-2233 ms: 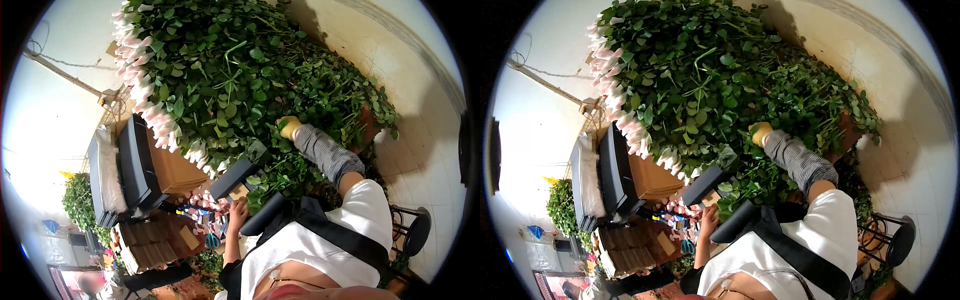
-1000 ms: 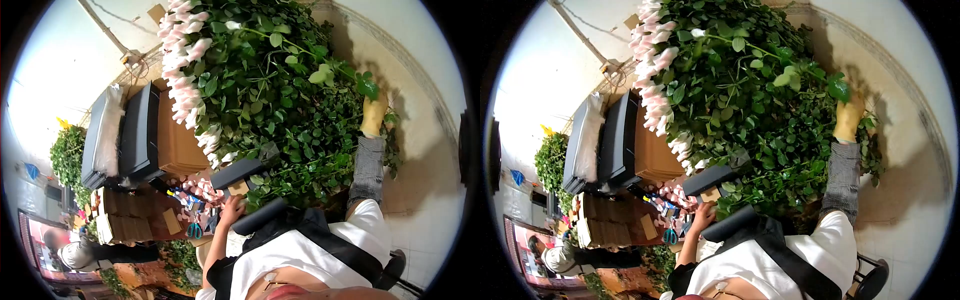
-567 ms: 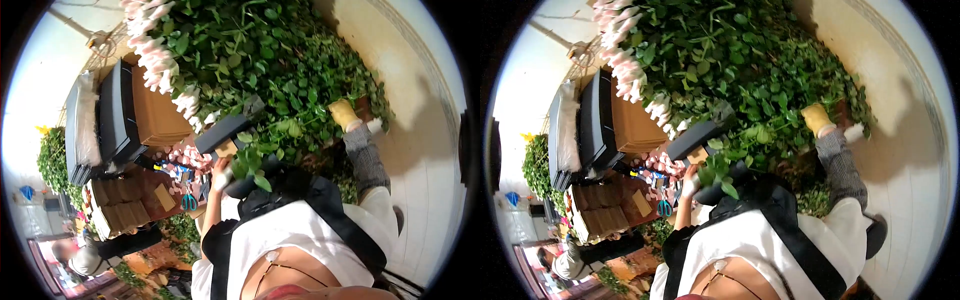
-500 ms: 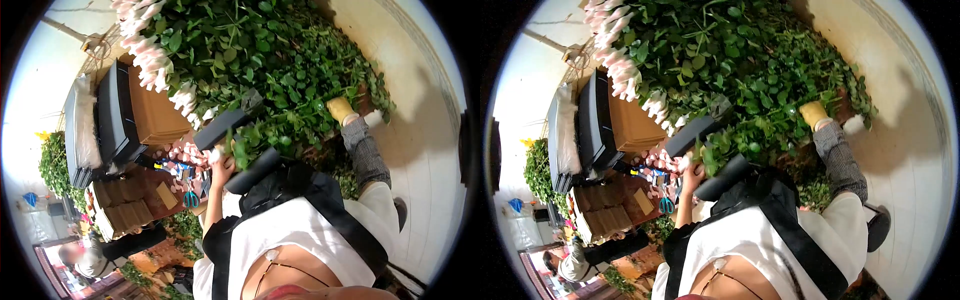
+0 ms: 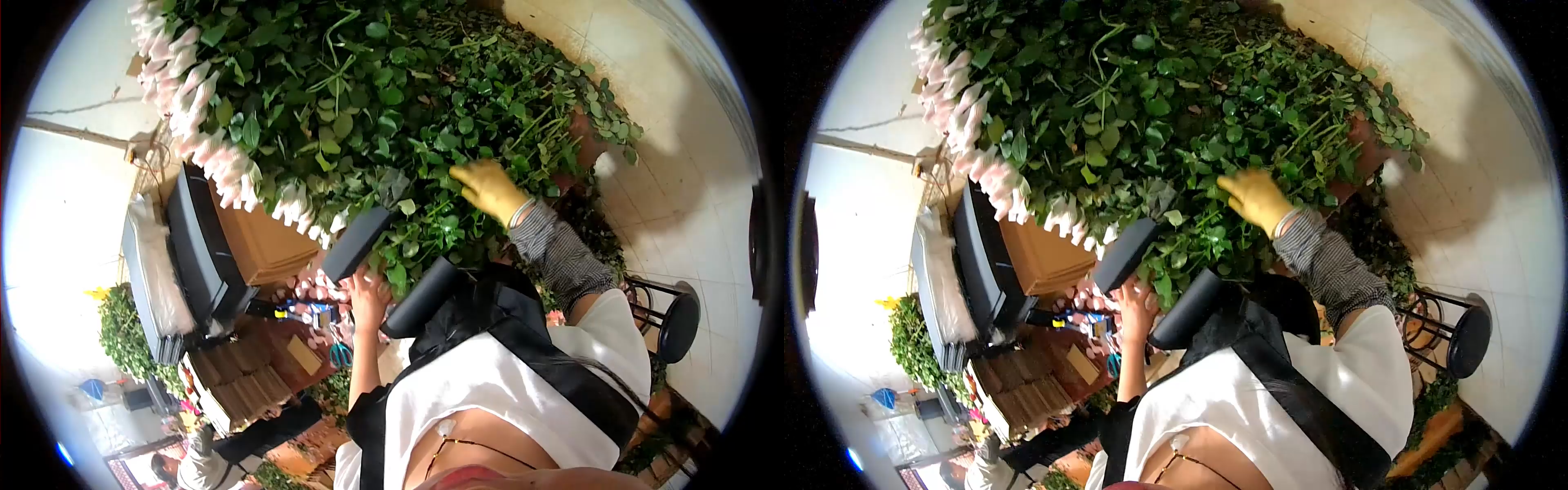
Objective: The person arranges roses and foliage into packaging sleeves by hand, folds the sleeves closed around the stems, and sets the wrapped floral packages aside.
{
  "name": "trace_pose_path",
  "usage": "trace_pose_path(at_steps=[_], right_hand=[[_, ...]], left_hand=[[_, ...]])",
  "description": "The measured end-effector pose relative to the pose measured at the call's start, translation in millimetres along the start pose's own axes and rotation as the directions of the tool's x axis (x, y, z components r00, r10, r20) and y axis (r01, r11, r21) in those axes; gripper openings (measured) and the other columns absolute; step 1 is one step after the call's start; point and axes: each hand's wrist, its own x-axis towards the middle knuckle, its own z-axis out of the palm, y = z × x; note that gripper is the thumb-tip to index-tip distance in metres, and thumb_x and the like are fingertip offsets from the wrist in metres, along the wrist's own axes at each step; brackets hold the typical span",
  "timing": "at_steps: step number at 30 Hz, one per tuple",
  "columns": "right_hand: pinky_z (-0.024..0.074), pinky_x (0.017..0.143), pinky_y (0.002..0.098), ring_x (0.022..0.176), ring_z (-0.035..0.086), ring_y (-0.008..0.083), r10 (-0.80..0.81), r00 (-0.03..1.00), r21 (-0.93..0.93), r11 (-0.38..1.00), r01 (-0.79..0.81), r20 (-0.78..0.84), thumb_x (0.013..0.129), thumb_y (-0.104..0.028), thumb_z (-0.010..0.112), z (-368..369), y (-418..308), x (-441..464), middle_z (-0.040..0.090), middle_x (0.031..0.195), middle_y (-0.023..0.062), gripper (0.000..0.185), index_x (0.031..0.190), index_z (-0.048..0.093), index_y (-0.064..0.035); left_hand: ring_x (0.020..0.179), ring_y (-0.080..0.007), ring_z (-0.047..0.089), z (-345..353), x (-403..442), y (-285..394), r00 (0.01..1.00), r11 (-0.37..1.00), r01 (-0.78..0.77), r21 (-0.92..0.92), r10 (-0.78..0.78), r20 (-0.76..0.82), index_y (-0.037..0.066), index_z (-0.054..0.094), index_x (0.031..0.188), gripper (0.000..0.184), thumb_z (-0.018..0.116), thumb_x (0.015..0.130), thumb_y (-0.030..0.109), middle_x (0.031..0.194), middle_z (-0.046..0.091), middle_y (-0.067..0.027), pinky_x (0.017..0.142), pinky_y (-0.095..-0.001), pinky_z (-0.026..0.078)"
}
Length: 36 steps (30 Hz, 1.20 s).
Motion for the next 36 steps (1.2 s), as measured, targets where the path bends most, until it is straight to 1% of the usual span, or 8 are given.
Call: trace_pose_path(at_steps=[7, 11, 13, 21, 25, 29, 31, 36], right_hand=[[0.0509, 0.065, 0.0481, 0.069, 0.064, 0.0359, 0.058, 0.984, 0.040, 0.998, -0.052, -0.169, 0.085, -0.024, 0.069, 46.1, 4.7, -26.7, 0.063, 0.068, 0.0137, 0.019, 0.091, 0.063, -0.0068], [0.0520, 0.073, 0.0493, 0.080, 0.067, 0.0368, 0.022, 0.999, 0.149, 0.988, -0.027, 0.033, 0.087, -0.034, 0.067, 49.2, 30.5, -9.2, 0.070, 0.084, 0.0138, 0.028, 0.095, 0.065, -0.0068], [0.0526, 0.086, 0.0457, 0.101, 0.066, 0.0355, 0.003, 0.883, 0.321, 0.931, -0.174, 0.470, 0.089, -0.038, 0.066, 26.1, 50.8, 15.9, 0.069, 0.110, 0.0190, 0.044, 0.122, 0.063, -0.0097], [0.0511, 0.099, 0.0385, 0.113, 0.065, 0.0289, -0.162, 0.972, 0.549, 0.803, 0.231, -0.172, 0.095, -0.015, 0.062, -75.4, 0.7, 127.2, 0.065, 0.128, 0.0129, 0.045, 0.139, 0.053, -0.0090], [0.0523, 0.096, 0.0399, 0.111, 0.065, 0.0251, -0.334, 0.656, 0.392, 0.591, 0.705, -0.677, 0.096, -0.013, 0.063, -154.3, -72.4, 239.0, 0.066, 0.126, 0.0099, 0.038, 0.133, 0.058, -0.0095], [0.0532, 0.096, 0.0400, 0.106, 0.067, 0.0314, -0.050, 0.816, 0.233, 0.947, 0.223, -0.577, 0.090, -0.001, 0.059, -201.0, -85.1, 391.0, 0.068, 0.119, 0.0143, 0.036, 0.125, 0.062, -0.0067], [0.0525, 0.094, 0.0421, 0.105, 0.066, 0.0325, -0.102, 0.654, 0.145, 0.939, 0.312, -0.749, 0.089, -0.003, 0.057, -158.9, -78.7, 449.9, 0.068, 0.116, 0.0120, 0.038, 0.126, 0.063, -0.0091], [0.0558, 0.083, 0.0375, 0.101, 0.068, 0.0293, -0.196, 0.832, -0.157, 0.979, 0.133, -0.519, 0.078, -0.006, 0.069, -142.0, -71.7, 432.2, 0.070, 0.109, 0.0104, 0.053, 0.130, 0.062, -0.0137]], left_hand=[[0.112, -0.0420, 0.051, 3.7, -13.9, -5.9, 0.993, 0.990, 0.106, -0.091, -0.101, 0.062, 0.010, 0.065, 0.115, 0.042, 0.075, 0.075, 0.015, 0.126, 0.053, -0.0185, 0.097, -0.0497, 0.045], [0.113, -0.0428, 0.053, 4.8, -7.7, -5.8, 0.991, 0.994, 0.102, -0.045, -0.098, 0.090, 0.010, 0.060, 0.125, 0.053, 0.076, 0.074, 0.011, 0.124, 0.052, -0.0198, 0.096, -0.0486, 0.047], [0.111, -0.0429, 0.054, 1.0, -13.0, -0.5, 0.991, 0.988, 0.121, -0.098, -0.115, 0.070, 0.010, 0.056, 0.130, 0.060, 0.077, 0.074, 0.010, 0.124, 0.052, -0.0205, 0.096, -0.0484, 0.047], [0.116, -0.0441, 0.052, 15.3, -16.6, -7.8, 0.988, 0.964, 0.157, -0.216, -0.152, 0.038, 0.003, 0.048, 0.138, 0.067, 0.073, 0.076, 0.007, 0.125, 0.053, -0.0229, 0.099, -0.0467, 0.045], [0.118, -0.0428, 0.052, 14.5, -15.3, -6.5, 0.984, 0.946, 0.179, -0.269, -0.175, 0.040, 0.006, 0.051, 0.137, 0.066, 0.075, 0.074, 0.005, 0.127, 0.054, -0.0203, 0.101, -0.0464, 0.045], [0.121, -0.0418, 0.052, 15.2, -16.6, -7.3, 0.975, 0.935, 0.223, -0.277, -0.211, 0.070, 0.005, 0.052, 0.136, 0.066, 0.075, 0.074, 0.005, 0.130, 0.053, -0.0192, 0.103, -0.0453, 0.044], [0.122, -0.0422, 0.051, 19.1, -18.4, -12.3, 0.972, 0.937, 0.233, -0.260, -0.220, 0.079, 0.005, 0.051, 0.136, 0.066, 0.075, 0.074, 0.006, 0.132, 0.052, -0.0196, 0.103, -0.0453, 0.044], [0.121, -0.0431, 0.052, 18.3, -17.8, -7.0, 0.972, 0.923, 0.232, -0.308, -0.232, 0.035, 0.004, 0.052, 0.135, 0.064, 0.075, 0.075, 0.005, 0.132, 0.053, -0.0194, 0.102, -0.0459, 0.044]])
